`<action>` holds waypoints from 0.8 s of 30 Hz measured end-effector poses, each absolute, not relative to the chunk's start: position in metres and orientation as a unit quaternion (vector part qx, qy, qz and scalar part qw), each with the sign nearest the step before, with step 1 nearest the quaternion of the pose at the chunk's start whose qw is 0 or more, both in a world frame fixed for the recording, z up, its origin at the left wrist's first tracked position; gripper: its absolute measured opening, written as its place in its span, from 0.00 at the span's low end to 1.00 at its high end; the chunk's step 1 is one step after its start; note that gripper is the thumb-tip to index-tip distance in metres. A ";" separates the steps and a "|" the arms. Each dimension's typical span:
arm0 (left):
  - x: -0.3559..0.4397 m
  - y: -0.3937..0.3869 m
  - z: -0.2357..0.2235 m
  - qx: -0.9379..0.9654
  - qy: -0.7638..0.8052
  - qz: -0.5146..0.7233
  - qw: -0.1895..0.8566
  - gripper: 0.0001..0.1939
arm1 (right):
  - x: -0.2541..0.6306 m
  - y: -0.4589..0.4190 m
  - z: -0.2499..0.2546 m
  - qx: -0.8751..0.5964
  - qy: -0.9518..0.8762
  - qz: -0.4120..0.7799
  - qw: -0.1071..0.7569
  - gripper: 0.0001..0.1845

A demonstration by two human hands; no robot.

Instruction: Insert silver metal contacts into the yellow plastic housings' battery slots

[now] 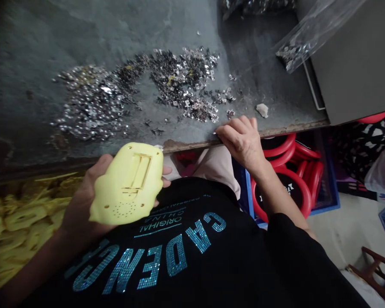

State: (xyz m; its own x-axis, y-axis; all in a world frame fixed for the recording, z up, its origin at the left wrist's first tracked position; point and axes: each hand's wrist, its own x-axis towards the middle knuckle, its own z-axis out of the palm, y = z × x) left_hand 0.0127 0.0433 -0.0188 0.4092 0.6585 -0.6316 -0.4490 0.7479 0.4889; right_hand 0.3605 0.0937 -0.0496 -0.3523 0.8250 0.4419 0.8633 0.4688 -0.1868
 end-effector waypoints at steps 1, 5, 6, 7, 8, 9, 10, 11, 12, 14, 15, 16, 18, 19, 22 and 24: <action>0.013 0.043 -0.018 0.121 0.432 0.336 0.828 0.37 | 0.362 0.091 -0.050 -0.513 -0.821 -0.041 0.247 0.14; 0.014 0.040 -0.020 0.110 0.443 0.342 0.821 0.35 | 0.366 0.081 -0.047 -0.540 -0.791 0.032 0.284 0.12; 0.014 0.040 -0.021 0.109 0.441 0.342 0.823 0.35 | 0.367 0.080 -0.046 -0.549 -0.778 0.055 0.302 0.11; 0.014 0.039 -0.022 0.109 0.434 0.341 0.827 0.36 | 0.367 0.081 -0.045 -0.555 -0.767 0.072 0.315 0.11; 0.014 0.039 -0.023 0.110 0.425 0.341 0.831 0.37 | 0.366 0.082 -0.044 -0.559 -0.760 0.082 0.320 0.10; 0.014 0.039 -0.024 0.113 0.413 0.342 0.837 0.38 | 0.365 0.084 -0.043 -0.560 -0.760 0.087 0.317 0.09; 0.014 0.039 -0.024 0.118 0.399 0.342 0.842 0.39 | 0.365 0.087 -0.043 -0.559 -0.765 0.087 0.308 0.09; 0.014 0.039 -0.025 0.124 0.386 0.342 0.848 0.40 | 0.364 0.090 -0.043 -0.558 -0.770 0.084 0.298 0.10; 0.014 0.039 -0.024 0.130 0.375 0.340 0.852 0.40 | 0.363 0.092 -0.043 -0.557 -0.774 0.080 0.290 0.10; 0.015 0.038 -0.022 0.142 0.369 0.335 0.856 0.39 | 0.362 0.096 -0.042 -0.555 -0.780 0.083 0.277 0.10; 0.015 0.038 -0.020 0.145 0.373 0.333 0.854 0.38 | 0.362 0.097 -0.041 -0.554 -0.781 0.088 0.273 0.09; 0.017 0.038 -0.018 0.146 0.381 0.330 0.851 0.37 | 0.363 0.098 -0.041 -0.554 -0.782 0.094 0.270 0.09; 0.019 0.036 -0.014 0.143 0.398 0.325 0.846 0.35 | 0.365 0.099 -0.040 -0.551 -0.785 0.097 0.267 0.09; 0.020 0.036 -0.014 0.141 0.402 0.323 0.845 0.34 | 0.366 0.100 -0.039 -0.549 -0.786 0.094 0.268 0.09; 0.021 0.033 -0.016 0.137 0.388 0.330 0.849 0.34 | 0.368 0.100 -0.038 -0.543 -0.788 0.097 0.272 0.09; 0.022 0.031 -0.019 0.129 0.371 0.339 0.855 0.36 | 0.364 0.098 -0.034 -0.538 -0.789 0.106 0.277 0.07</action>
